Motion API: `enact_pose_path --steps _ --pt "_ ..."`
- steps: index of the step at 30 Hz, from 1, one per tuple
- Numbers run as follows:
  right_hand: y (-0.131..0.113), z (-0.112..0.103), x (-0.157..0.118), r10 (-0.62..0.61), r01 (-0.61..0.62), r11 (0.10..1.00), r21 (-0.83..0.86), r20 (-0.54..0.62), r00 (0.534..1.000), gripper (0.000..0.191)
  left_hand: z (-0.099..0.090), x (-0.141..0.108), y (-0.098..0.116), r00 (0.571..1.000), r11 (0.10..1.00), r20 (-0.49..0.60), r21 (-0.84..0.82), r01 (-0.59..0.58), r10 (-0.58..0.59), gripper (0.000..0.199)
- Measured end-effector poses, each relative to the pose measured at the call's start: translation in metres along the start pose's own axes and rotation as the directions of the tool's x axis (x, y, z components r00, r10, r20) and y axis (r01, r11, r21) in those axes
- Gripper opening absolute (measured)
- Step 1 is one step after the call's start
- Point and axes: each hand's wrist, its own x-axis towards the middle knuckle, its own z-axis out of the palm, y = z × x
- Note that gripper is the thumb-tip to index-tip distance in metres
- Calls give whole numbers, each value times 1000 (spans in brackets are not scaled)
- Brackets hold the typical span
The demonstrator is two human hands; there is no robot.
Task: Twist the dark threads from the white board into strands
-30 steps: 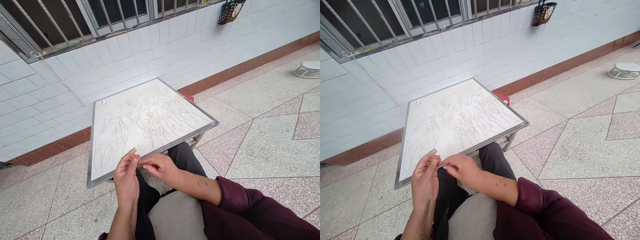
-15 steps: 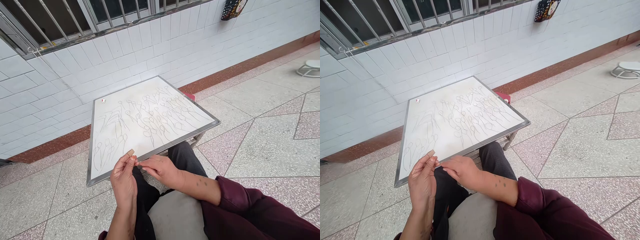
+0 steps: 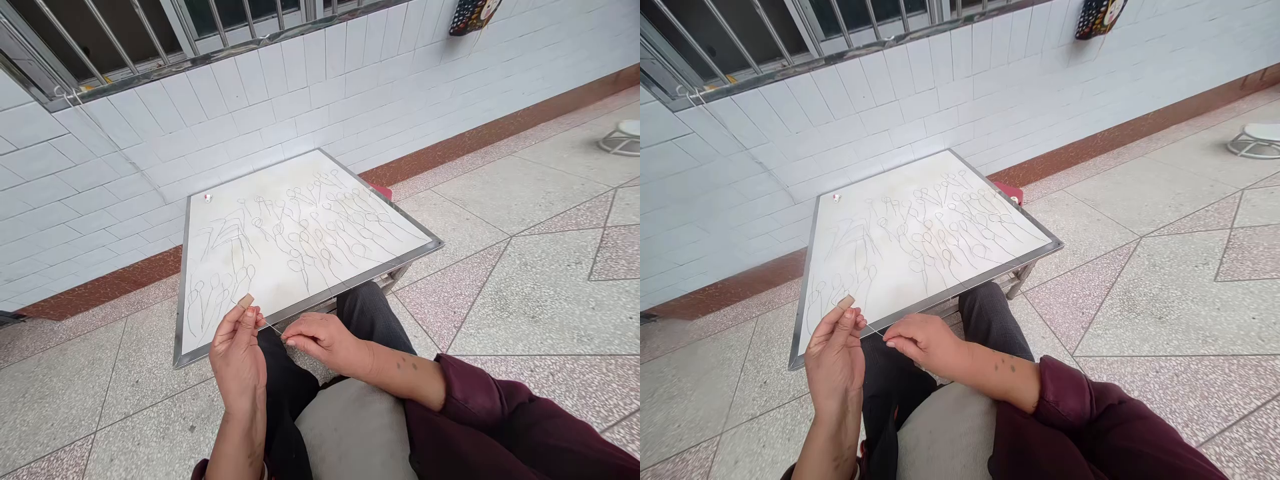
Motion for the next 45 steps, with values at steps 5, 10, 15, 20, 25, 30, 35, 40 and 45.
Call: enact_pose_path --steps 5,10,15,20,25,30,35,40,45 --pt "-4 0 -1 238 -249 913 323 75 968 21 0 -1 1 999 1000 44 13 15 -16 30" --pt "-4 -2 -1 358 -455 698 552 281 890 31 1 -5 2 970 992 210 53 111 -120 30" --pt "-3 -5 3 280 -403 755 518 301 912 33 1 -8 -1 974 990 181 55 127 -135 28" --pt "-5 -3 5 329 -436 749 498 293 898 30 1 -6 -6 985 993 140 76 94 -104 24" --pt "-9 -2 4 364 -438 816 377 254 896 17 1 -6 -6 992 994 99 82 72 -80 22" --pt "-14 -3 2 371 -400 907 130 204 906 23 2 -8 -3 995 993 62 83 78 -84 26" --pt "-7 0 -4 140 -131 987 -89 93 986 31 3 -10 -1 995 992 34 86 90 -93 29" --pt "-9 1 -3 213 -211 977 -32 103 972 27 3 -9 -2 995 992 34 88 94 -97 29" --pt "-16 0 3 388 -419 885 202 178 904 20 0 -9 -4 988 989 89 91 116 -124 32"
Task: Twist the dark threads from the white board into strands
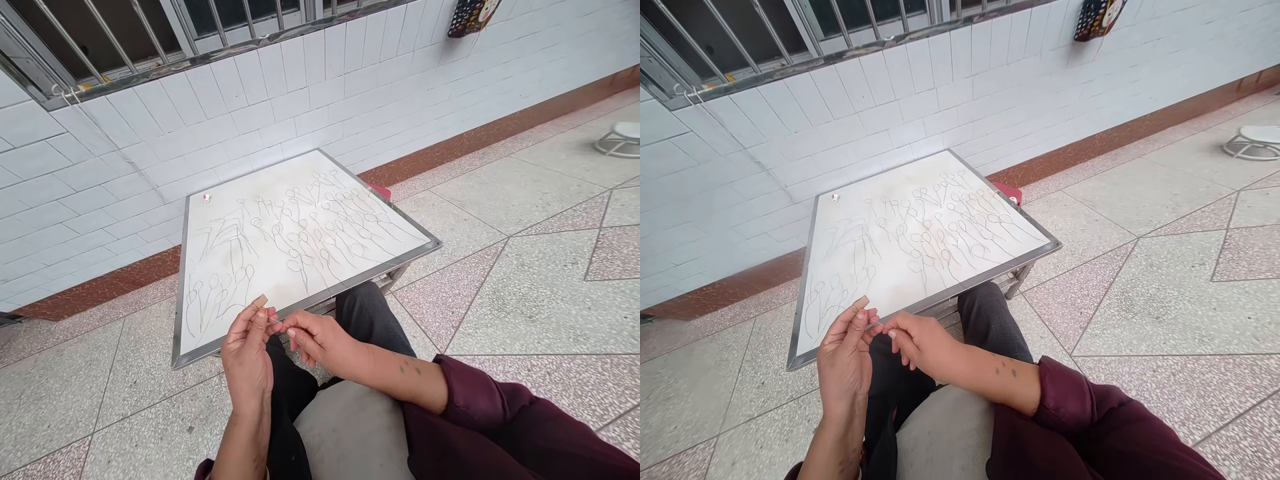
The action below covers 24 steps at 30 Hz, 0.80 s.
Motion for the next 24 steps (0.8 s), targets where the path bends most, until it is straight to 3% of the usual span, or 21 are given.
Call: enact_pose_path --steps 11,18,24 --pt "6 -1 4 60 -76 963 258 69 996 18 -4 0 -2 995 997 96 78 -9 2 36" --pt "5 -2 7 106 -128 948 293 89 990 22 -3 -2 -2 999 996 36 84 -1 -2 39" --pt "10 1 7 72 -93 958 272 85 994 23 0 -1 -1 1000 998 -13 58 25 -24 37"
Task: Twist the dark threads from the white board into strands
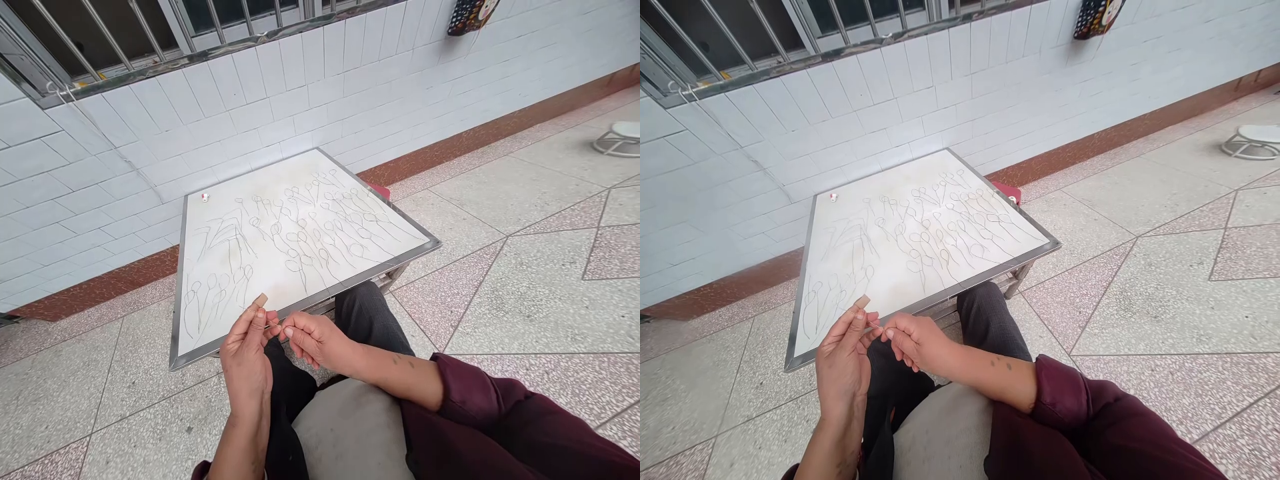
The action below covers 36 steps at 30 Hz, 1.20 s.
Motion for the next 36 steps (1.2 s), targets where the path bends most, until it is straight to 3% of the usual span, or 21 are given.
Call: enact_pose_path --steps 8,15,20,23,29,36 --pt "7 -5 3 -6 4 999 43 48 999 23 -2 5 1 1000 1000 15 12 8 -8 33" --pt "3 -6 0 -33 38 976 -214 28 999 18 0 3 0 1000 998 11 56 -26 25 35" --pt "0 -5 -2 -145 131 923 -361 -11 989 22 3 1 2 1000 999 -4 41 -22 22 33" --pt "0 -5 -3 -166 147 936 -320 -31 986 20 4 0 3 1000 999 -8 45 -13 13 35" --pt "-1 -4 -3 -68 58 980 -192 -46 997 19 3 0 0 1000 999 -6 49 -24 25 34" --pt "5 -9 -1 26 -37 995 94 114 993 31 -1 2 4 999 1000 -35 7 -17 17 33"
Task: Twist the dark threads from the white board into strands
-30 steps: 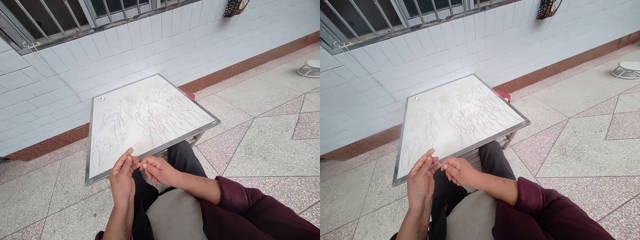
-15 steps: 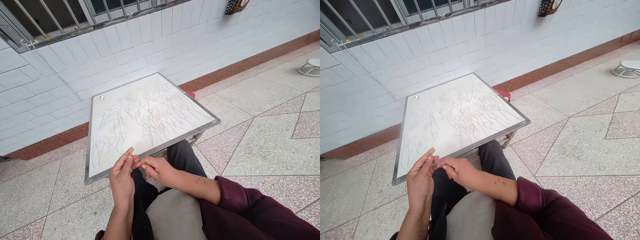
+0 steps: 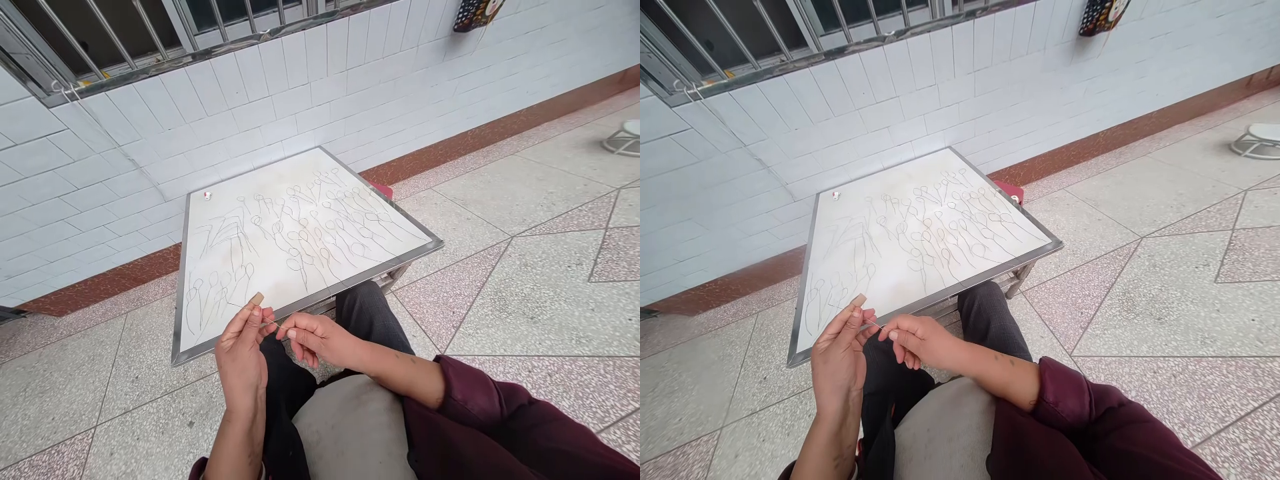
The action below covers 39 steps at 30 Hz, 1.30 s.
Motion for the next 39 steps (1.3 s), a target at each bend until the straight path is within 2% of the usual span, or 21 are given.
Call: enact_pose_path --steps 5,11,17,20,22,24,26,27,28,29,31,33,34,36,39 --pt "5 -2 -3 34 -42 992 118 68 997 37 -7 4 4 996 997 -83 -61 -42 36 29" --pt "2 1 -11 51 -59 973 223 41 998 38 -13 8 3 993 992 -114 -121 -31 17 27" --pt "2 3 -16 84 -91 963 255 37 996 36 -11 3 2 988 991 -147 -123 -57 39 23" --pt "14 -1 -23 122 -131 962 241 49 991 36 -14 5 5 985 989 -162 -128 -76 55 23" --pt "24 -8 -29 178 -183 966 183 45 983 36 -17 8 8 971 982 -213 -128 -139 110 24" --pt "30 -17 -34 192 -186 979 80 -78 978 37 -20 10 10 952 972 -255 -113 -204 170 25" --pt "26 -24 -35 60 -92 991 -95 -297 953 36 -19 10 9 953 973 -245 -102 -206 176 26" --pt "22 -25 -33 -44 -39 975 -218 -363 931 34 -17 9 7 961 977 -226 -104 -184 157 26" --pt "15 -24 -29 -152 9 935 -354 -378 913 30 -14 8 5 971 982 -201 -109 -157 133 27" --pt "9 -22 -24 -255 59 867 -495 -338 906 28 -11 6 2 979 985 -175 -116 -128 106 28" --pt "-2 -14 -11 -406 165 682 -712 -180 896 33 -4 3 -4 990 990 -128 -122 -76 60 30" --pt "-6 -5 2 -469 182 507 -843 -93 878 32 2 0 -8 995 993 -97 -112 -34 23 35" --pt "-6 -1 8 -476 168 454 -875 -79 876 27 4 -1 -9 996 994 -85 -105 -14 6 37" --pt "-3 3 15 -478 155 428 -890 -77 875 21 6 -2 -11 998 996 -64 -90 17 -23 40" --pt "2 0 18 -476 207 533 -821 -88 875 22 6 -4 -14 999 996 -17 -71 49 -50 42"
